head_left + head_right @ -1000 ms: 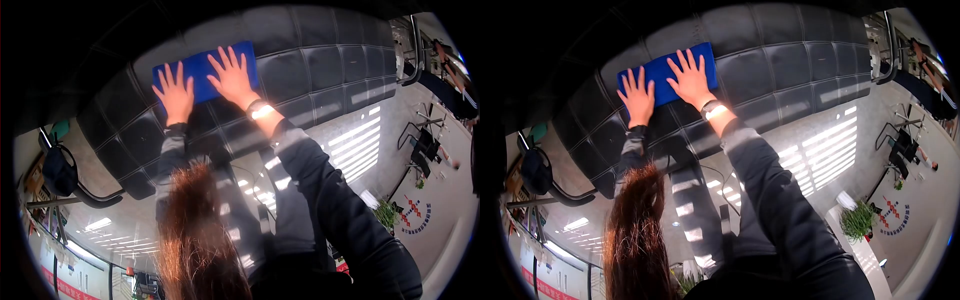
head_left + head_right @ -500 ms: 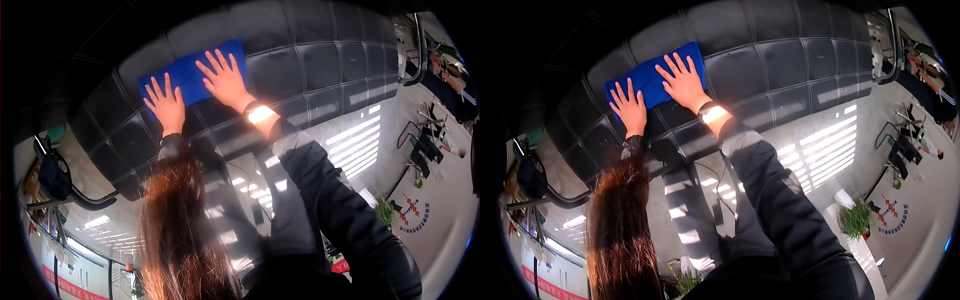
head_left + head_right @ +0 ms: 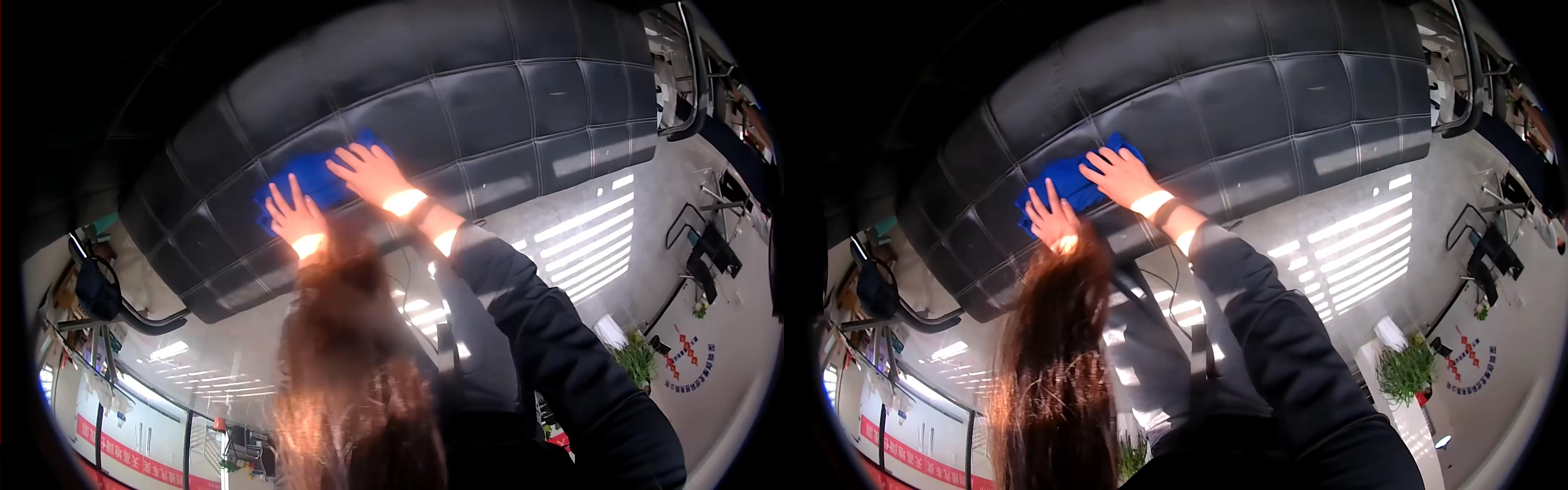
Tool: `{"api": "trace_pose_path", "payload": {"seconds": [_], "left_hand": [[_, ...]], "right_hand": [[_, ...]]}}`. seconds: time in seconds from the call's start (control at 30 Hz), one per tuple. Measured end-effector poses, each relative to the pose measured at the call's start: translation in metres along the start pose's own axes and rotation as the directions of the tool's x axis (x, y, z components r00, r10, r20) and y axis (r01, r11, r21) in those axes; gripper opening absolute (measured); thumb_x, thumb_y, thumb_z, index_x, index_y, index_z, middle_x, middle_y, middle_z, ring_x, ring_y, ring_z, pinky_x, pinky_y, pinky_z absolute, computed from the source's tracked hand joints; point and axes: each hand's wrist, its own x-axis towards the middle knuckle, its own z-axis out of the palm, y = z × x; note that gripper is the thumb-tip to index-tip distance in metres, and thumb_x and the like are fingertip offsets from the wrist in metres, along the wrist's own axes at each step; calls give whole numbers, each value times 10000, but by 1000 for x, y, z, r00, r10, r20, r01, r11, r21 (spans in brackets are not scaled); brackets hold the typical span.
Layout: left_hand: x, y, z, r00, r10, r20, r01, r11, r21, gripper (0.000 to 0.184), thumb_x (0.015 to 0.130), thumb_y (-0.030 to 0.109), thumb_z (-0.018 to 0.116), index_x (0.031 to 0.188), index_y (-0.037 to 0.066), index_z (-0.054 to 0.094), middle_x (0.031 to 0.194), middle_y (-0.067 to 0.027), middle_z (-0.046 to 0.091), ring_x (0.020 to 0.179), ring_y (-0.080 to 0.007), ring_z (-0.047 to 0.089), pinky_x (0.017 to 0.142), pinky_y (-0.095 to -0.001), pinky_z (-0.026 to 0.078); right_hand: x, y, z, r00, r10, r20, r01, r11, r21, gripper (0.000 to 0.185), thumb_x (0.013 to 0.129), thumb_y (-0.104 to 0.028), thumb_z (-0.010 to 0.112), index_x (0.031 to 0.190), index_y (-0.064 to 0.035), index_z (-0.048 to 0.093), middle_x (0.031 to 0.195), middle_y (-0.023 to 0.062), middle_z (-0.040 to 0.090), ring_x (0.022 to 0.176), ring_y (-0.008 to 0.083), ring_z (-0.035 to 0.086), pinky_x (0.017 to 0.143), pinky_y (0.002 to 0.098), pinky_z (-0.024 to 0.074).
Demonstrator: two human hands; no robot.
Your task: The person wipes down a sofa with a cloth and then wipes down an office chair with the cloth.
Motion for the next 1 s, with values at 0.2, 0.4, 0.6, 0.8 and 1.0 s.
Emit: {"api": "trace_pose_path", "payload": {"seconds": [0.2,0.4,0.6,0.8,1.0], "left_hand": [[-99,83,71,970,242,-9,-242,970,20,593,907,223,554,1488,232,431,1585,-166,310,1348,-422,417,965,-534,420],[-117,202,14,925,343,165,-255,880,-400,540,895,148,532,1430,208,499,1552,-155,380,1298,-370,498,979,-511,430],[-92,134,13,850,521,-74,-502,759,-415,460,840,174,559,1297,170,599,1411,-61,565,1173,-223,603,871,-350,476],[-85,-32,-2,954,284,-91,-299,914,-273,477,789,90,578,1256,167,641,1365,-65,600,1081,-256,627,799,-386,509],[-119,-197,26,981,35,-189,-24,998,58,658,776,62,613,1395,279,557,1451,23,531,1133,-209,577,838,-346,479]], "right_hand": [[-127,67,-44,984,114,138,-106,992,-66,578,795,-191,662,1365,-190,561,1338,99,567,1188,299,544,946,436,458],[-239,83,-74,903,419,95,-408,906,-115,571,867,-64,603,1419,-176,509,1364,168,483,1226,389,459,1059,482,393],[-202,17,-2,741,609,-284,-657,745,-115,510,897,-10,536,1402,-60,483,1371,238,436,1215,451,417,1048,488,370],[-94,-110,71,555,826,-104,-628,498,598,359,911,-102,544,1258,-62,627,1305,226,565,1148,388,548,977,467,442],[-20,-228,118,986,165,-22,-165,986,-14,553,838,-97,576,1389,-99,528,1498,228,399,1308,417,431,1015,524,387]]}}
